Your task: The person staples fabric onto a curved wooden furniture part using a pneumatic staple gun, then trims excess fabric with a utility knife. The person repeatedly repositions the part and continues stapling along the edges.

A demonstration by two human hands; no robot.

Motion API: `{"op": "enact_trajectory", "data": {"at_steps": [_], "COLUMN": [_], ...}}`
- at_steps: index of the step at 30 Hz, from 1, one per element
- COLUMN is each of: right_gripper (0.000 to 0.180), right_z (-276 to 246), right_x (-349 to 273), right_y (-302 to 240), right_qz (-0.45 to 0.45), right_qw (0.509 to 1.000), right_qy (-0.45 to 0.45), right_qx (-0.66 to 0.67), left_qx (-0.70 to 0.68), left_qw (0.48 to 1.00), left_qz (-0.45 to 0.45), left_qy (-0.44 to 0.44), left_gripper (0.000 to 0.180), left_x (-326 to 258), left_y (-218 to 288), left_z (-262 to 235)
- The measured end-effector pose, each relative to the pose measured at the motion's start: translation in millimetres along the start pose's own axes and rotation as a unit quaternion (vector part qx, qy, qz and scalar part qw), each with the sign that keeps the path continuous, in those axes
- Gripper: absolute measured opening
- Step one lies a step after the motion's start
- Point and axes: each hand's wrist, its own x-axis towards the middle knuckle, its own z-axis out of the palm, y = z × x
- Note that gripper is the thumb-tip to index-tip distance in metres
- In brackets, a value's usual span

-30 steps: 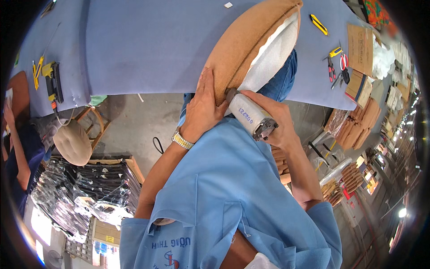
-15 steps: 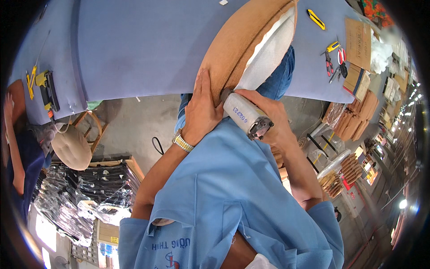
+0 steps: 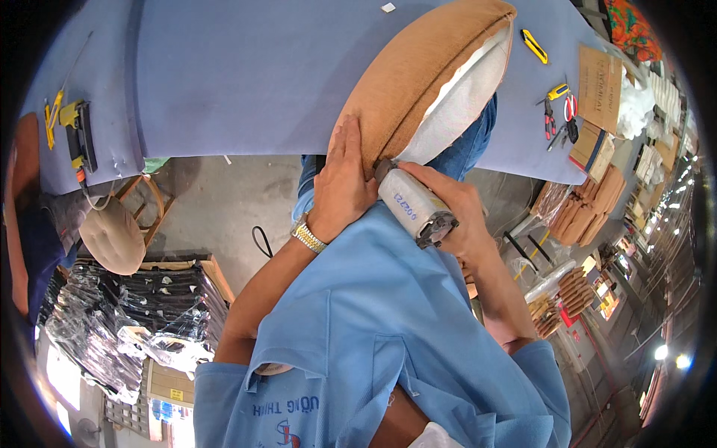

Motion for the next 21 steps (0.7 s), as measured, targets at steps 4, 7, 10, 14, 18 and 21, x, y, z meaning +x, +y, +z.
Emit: {"op": "enact_trajectory", "data": {"at_steps": [4, 7, 10, 14, 18, 21], "right_gripper": [0.081, 0.082, 0.083, 0.084, 0.082, 0.081], "right_z": [6.0, 11.7, 15.2, 14.7, 12.2, 11.9], "right_x": [5.1, 1.5, -4.1, -8.7, -8.8, -7.6], "right_y": [-0.2, 1.8, 0.9, 0.7, -0.8, -3.7], "right_qz": [0.039, 0.013, -0.007, -0.023, -0.023, -0.016], "right_qw": [0.999, 1.000, 0.999, 0.999, 0.999, 1.000], "right_qy": [-0.001, 0.021, 0.038, 0.026, 0.012, 0.006], "right_qx": [0.025, -0.008, -0.020, -0.022, -0.024, -0.015], "left_qx": [0.027, 0.026, 0.007, 0.000, -0.008, -0.012], "left_qw": [0.997, 0.996, 0.997, 0.998, 0.999, 0.999], "left_qz": [0.052, 0.065, 0.054, 0.040, 0.030, 0.027], "left_qy": [0.047, 0.060, 0.053, 0.041, 0.028, 0.027], "left_gripper": [0.104, 0.100, 0.100, 0.099, 0.096, 0.095], "left_x": [0.5, 2.6, 5.0, 6.8, 5.0, 3.7], "left_y": [-16.9, -16.2, -12.7, -12.2, -8.0, -7.1], "left_z": [13.7, 10.9, 6.3, 5.3, 1.0, -0.3]}}
